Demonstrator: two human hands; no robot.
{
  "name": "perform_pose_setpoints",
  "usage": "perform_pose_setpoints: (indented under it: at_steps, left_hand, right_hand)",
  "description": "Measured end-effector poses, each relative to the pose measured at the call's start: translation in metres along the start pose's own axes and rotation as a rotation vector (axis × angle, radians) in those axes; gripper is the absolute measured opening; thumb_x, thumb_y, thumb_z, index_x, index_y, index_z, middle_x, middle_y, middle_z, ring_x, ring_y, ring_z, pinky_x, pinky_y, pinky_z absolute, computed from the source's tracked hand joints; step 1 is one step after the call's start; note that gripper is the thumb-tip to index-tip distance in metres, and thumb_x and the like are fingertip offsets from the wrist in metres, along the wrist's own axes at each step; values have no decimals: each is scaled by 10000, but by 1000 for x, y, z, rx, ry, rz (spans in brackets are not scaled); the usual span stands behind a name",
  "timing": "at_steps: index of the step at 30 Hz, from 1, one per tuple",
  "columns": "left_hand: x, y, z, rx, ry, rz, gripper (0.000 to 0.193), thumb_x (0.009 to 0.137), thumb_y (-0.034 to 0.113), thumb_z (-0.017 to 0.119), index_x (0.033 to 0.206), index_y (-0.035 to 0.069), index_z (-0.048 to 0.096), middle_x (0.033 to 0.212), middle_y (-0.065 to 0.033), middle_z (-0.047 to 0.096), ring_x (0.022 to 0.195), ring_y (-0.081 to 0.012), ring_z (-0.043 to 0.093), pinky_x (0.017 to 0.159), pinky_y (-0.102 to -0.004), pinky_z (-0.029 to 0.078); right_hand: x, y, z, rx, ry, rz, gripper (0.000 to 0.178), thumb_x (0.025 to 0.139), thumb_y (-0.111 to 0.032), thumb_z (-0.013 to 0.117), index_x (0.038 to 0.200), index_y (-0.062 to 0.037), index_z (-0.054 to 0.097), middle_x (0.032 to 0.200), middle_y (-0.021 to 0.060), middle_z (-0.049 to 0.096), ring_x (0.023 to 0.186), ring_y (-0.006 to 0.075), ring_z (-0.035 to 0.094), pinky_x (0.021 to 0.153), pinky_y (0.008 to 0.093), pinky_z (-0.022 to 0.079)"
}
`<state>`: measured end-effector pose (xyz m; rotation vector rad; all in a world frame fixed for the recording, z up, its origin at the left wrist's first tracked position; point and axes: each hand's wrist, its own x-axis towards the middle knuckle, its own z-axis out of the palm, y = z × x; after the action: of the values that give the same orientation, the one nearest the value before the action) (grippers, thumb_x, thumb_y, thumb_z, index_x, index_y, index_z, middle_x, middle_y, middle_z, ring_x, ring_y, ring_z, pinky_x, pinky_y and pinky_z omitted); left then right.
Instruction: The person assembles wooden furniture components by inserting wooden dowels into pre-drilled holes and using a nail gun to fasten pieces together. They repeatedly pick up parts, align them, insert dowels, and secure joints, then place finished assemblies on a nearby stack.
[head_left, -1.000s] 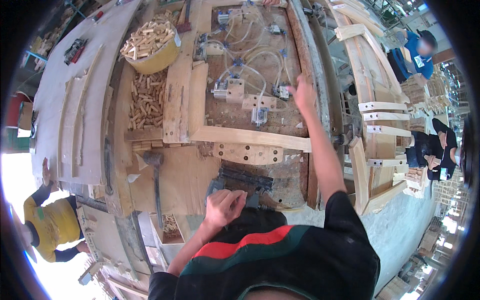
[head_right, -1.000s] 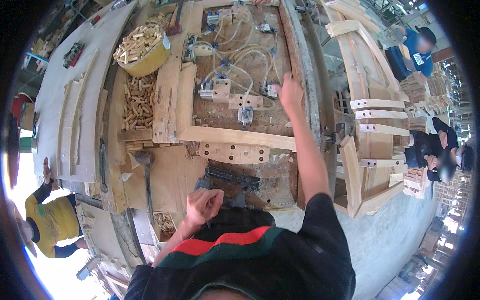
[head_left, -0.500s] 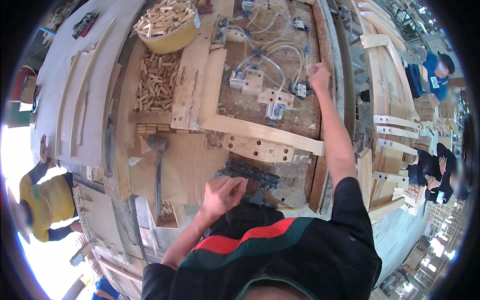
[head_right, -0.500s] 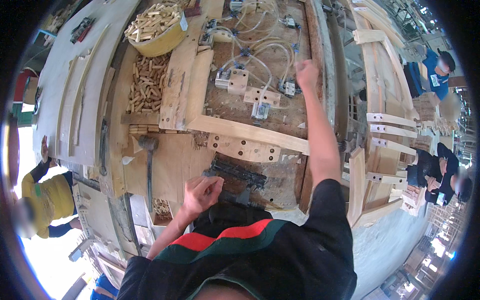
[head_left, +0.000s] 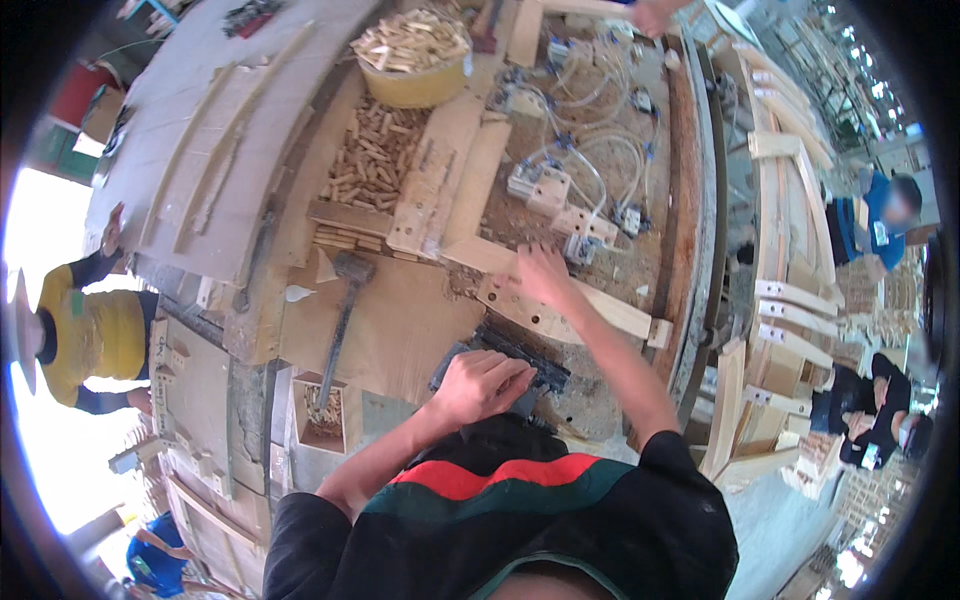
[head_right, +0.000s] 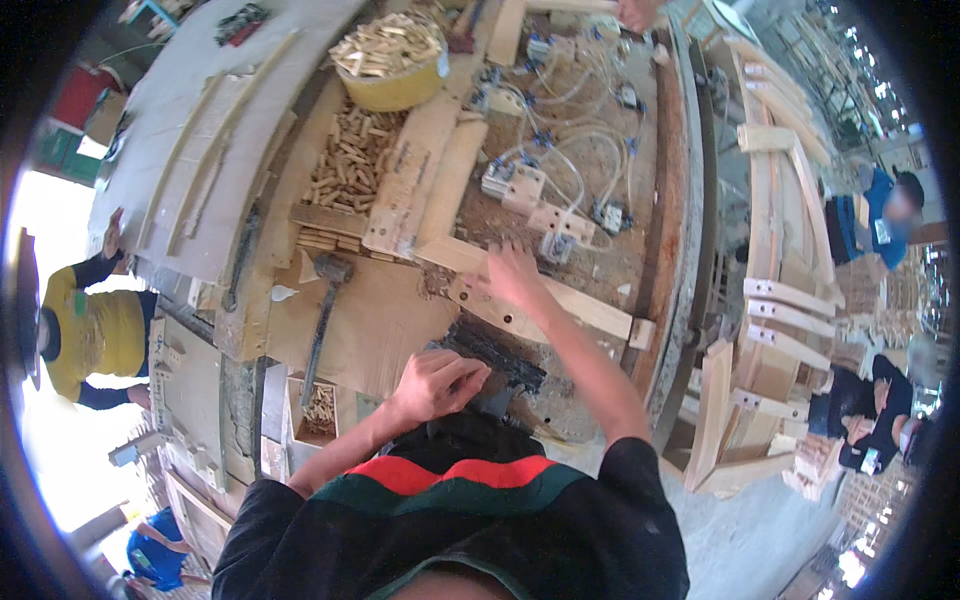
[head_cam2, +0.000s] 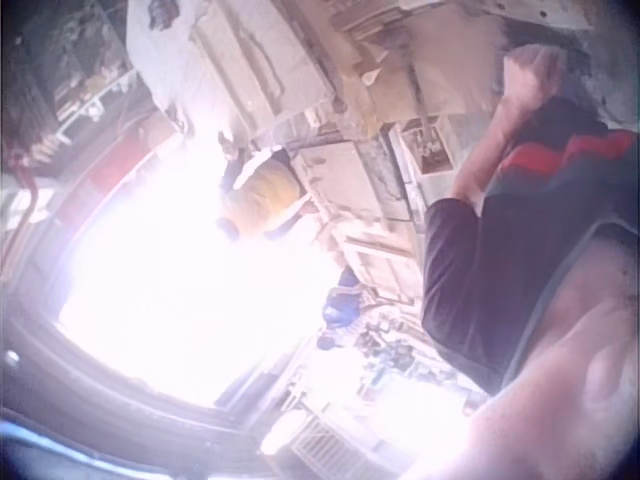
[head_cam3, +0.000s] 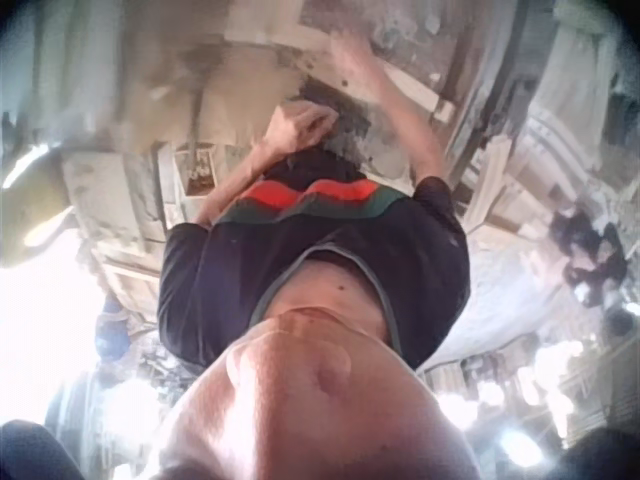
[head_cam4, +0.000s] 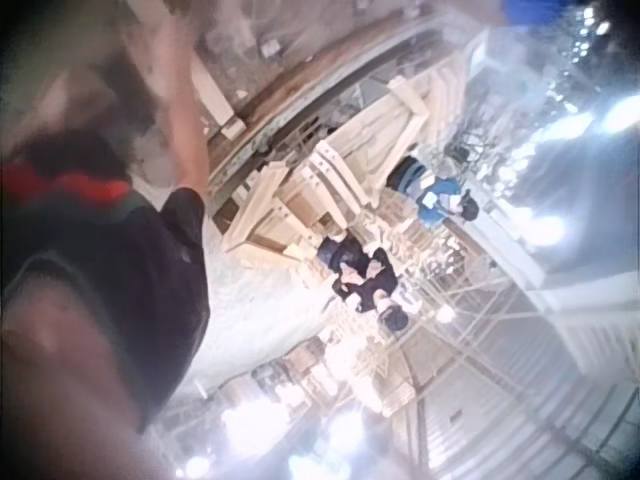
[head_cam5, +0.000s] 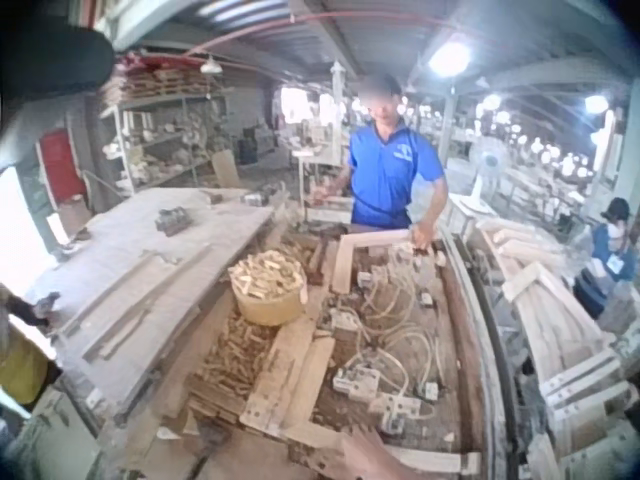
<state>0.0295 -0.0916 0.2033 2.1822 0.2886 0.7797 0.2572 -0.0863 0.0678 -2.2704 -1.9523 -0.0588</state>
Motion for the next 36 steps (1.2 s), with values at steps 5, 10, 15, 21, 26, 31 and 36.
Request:
perform_pose_setpoints:
  at_steps: [5, 10, 15, 21, 26, 31, 36]
  left_hand:
    - [-34, 6, -23, 70, 151, -69, 71, 792, 81, 735, 836, 64, 683, 654, -53, 631, 569, -228, 629, 514, -340, 505]
    - [-68, 10, -34, 106, 183, -231, 94, 837, 165, 707, 846, 74, 687, 685, -97, 652, 565, -256, 631, 525, -342, 515]
    - [-89, -1, -13, -233, 350, -585, 245, 886, 196, 683, 1086, 59, 648, 762, -84, 671, 651, -172, 653, 580, -333, 530]
    - [-21, -24, -24, -1042, 819, -701, 542, 908, 357, 678, 1289, -3, 540, 1097, -111, 651, 818, -143, 624, 684, -329, 548]
    - [34, -26, -139, -1143, 861, -622, 418, 937, 279, 643, 1221, -20, 582, 979, -128, 683, 781, -211, 681, 718, -320, 577]
    - [46, -85, -240, -837, 1256, -292, 234, 921, 168, 654, 1060, -15, 694, 955, -94, 708, 758, -175, 679, 650, -324, 597]
    - [17, -191, -368, -733, 1436, -255, 330, 915, 210, 662, 1003, -105, 622, 919, -167, 665, 773, -229, 685, 624, -365, 617]
  right_hand:
    - [27, -11, -31, 366, -570, 243, 917, 662, -717, 705, 1069, 102, 637, 1061, 304, 656, 1012, 388, 659, 857, 463, 531]
    - [34, -2, -42, 254, -597, 270, 724, 579, -523, 853, 943, 74, 667, 936, 263, 689, 883, 351, 683, 770, 421, 523]
    - [27, -28, -88, 396, -281, 210, 643, 604, -406, 862, 974, 80, 662, 911, 244, 693, 865, 363, 678, 768, 423, 516]
    - [35, -139, -185, 445, -130, 171, 610, 651, -338, 848, 1044, 65, 616, 985, 284, 668, 978, 393, 654, 840, 461, 509]
    - [113, -212, -234, 401, -59, -183, 761, 703, -149, 812, 1336, -12, 411, 1268, 282, 506, 1167, 431, 540, 976, 456, 470]
    - [131, -247, -304, 467, 246, -536, 902, 731, -159, 795, 1473, -74, 290, 1426, 241, 382, 1285, 422, 433, 1076, 459, 392]
    - [66, -192, -306, 618, 184, -399, 599, 753, -190, 787, 1280, -22, 556, 1280, 157, 566, 1220, 325, 539, 1024, 420, 442]
